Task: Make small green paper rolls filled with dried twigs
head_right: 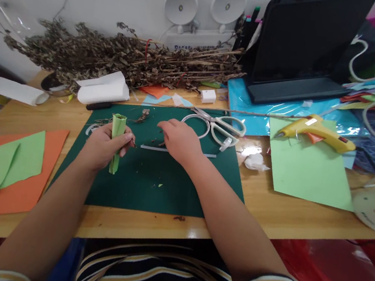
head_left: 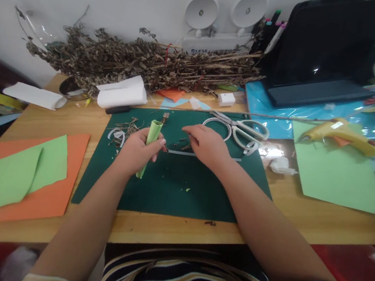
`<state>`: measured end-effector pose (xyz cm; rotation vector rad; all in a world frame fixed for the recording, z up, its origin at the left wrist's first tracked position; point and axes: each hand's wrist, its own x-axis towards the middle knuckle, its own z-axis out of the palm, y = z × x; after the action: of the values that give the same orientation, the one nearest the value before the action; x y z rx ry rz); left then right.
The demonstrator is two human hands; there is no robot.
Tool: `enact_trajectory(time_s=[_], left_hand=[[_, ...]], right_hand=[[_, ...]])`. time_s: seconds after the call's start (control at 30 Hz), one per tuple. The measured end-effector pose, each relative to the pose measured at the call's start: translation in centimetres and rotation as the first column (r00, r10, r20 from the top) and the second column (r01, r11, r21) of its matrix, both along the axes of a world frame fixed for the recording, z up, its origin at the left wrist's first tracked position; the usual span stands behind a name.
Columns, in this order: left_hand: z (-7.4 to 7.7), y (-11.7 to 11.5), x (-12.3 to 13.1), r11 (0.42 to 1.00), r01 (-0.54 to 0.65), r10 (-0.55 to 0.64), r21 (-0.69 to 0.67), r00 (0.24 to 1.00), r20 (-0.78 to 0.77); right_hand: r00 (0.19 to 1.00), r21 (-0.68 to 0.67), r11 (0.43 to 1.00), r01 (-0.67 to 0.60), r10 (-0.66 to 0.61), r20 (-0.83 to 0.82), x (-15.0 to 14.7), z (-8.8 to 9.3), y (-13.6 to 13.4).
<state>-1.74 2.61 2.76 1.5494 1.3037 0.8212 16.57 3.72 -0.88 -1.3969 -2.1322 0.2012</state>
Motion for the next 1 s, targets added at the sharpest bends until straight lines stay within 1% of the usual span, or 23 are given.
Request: enact_trajectory(time_s=[0.03,0.1,0.2,0.23,0.3,0.4,0.5,0.6,0.67,0.73,0.77,0.8,0.83,0.87,0.9,0.93,0.97,1.0], left_hand=[[-0.1,0.0,0.0,1.000,-0.004,0.004,-0.003,1.000,0.003],[-0.2,0.0,0.1,1.000,-0.003,0.003,-0.008,1.000,0.002],[-0.2,-0.1,0.1,1.000,-0.009,0.009,-0.008,1.000,-0.003],[-0.2,-0.1,0.1,1.000,-0.006,0.006,-0.007,1.000,-0.014],[-0.1,-0.1,0.2,1.000,0.007,-0.007,-0.003,0.999,-0.047],[-0.2,-0.2,0.3,1.000,0.029,-0.028,0.006,0.996,-0.088],[-0.5,-0.3,0.3,0.999,0.030,-0.028,0.019,0.995,-0.099],[-0.7,-0.2,0.4,1.000,0.007,-0.006,0.015,0.998,-0.063],[-0.6,0.0,0.1,0.998,-0.045,0.045,0.042,0.999,0.003],[-0.1,0.3,-0.4,0.988,-0.116,0.110,0.100,0.992,0.065],[0.1,0.6,-0.9,0.982,-0.141,0.135,0.125,0.989,0.058],[0.4,0.8,-1.4,0.975,-0.162,0.163,0.149,0.987,0.006],[0.6,1.1,-2.0,0.966,-0.183,0.203,0.182,0.975,-0.093],[0.9,1.5,-2.6,0.952,-0.205,0.256,0.229,0.941,-0.221],[1.0,1.8,-3.3,0.933,-0.222,0.317,0.284,0.879,-0.356],[1.0,2.1,-3.9,0.909,-0.232,0.383,0.346,0.793,-0.474],[1.0,2.5,-4.6,0.895,-0.224,0.421,0.385,0.707,-0.568],[0.9,2.8,-5.1,0.905,-0.210,0.414,0.371,0.644,-0.644]], right_hand=[[0.999,-0.011,1.000,-0.023,0.023,-0.043,-0.2,0.0,-0.1],[0.982,-0.023,0.993,-0.116,0.111,-0.154,-0.7,0.2,-0.5],[0.930,-0.039,0.962,-0.269,0.249,-0.272,-1.6,0.8,-1.3],[0.917,-0.040,0.955,-0.295,0.272,-0.291,-1.9,0.9,-1.5],[0.909,-0.030,0.950,-0.310,0.286,-0.304,-2.2,1.0,-1.7],[0.928,0.002,0.955,-0.298,0.290,-0.232,-2.4,0.9,-1.8],[0.956,0.049,0.957,-0.285,0.288,-0.057,-2.2,0.9,-1.8],[0.957,0.070,0.957,-0.282,0.275,0.095,-2.0,1.0,-1.7],[0.949,0.053,0.957,-0.286,0.275,0.152,-1.9,1.0,-1.6],[0.950,0.033,0.959,-0.281,0.273,0.150,-1.7,0.9,-1.6],[0.956,0.023,0.963,-0.269,0.265,0.123,-1.6,0.9,-1.5],[0.965,0.012,0.968,-0.252,0.250,0.085,-1.5,0.8,-1.4],[0.973,-0.005,0.974,-0.225,0.225,0.047,-1.4,0.7,-1.4],[0.981,-0.027,0.981,-0.194,0.194,0.019,-1.3,0.7,-1.3],[0.986,-0.051,0.985,-0.164,0.164,0.007,-1.3,0.6,-1.2],[0.991,-0.072,0.988,-0.136,0.136,0.004,-1.2,0.5,-1.0],[0.993,-0.087,0.990,-0.112,0.114,0.010,-1.2,0.4,-1.0],[0.995,-0.094,0.991,-0.093,0.096,0.019,-1.2,0.3,-0.9]])
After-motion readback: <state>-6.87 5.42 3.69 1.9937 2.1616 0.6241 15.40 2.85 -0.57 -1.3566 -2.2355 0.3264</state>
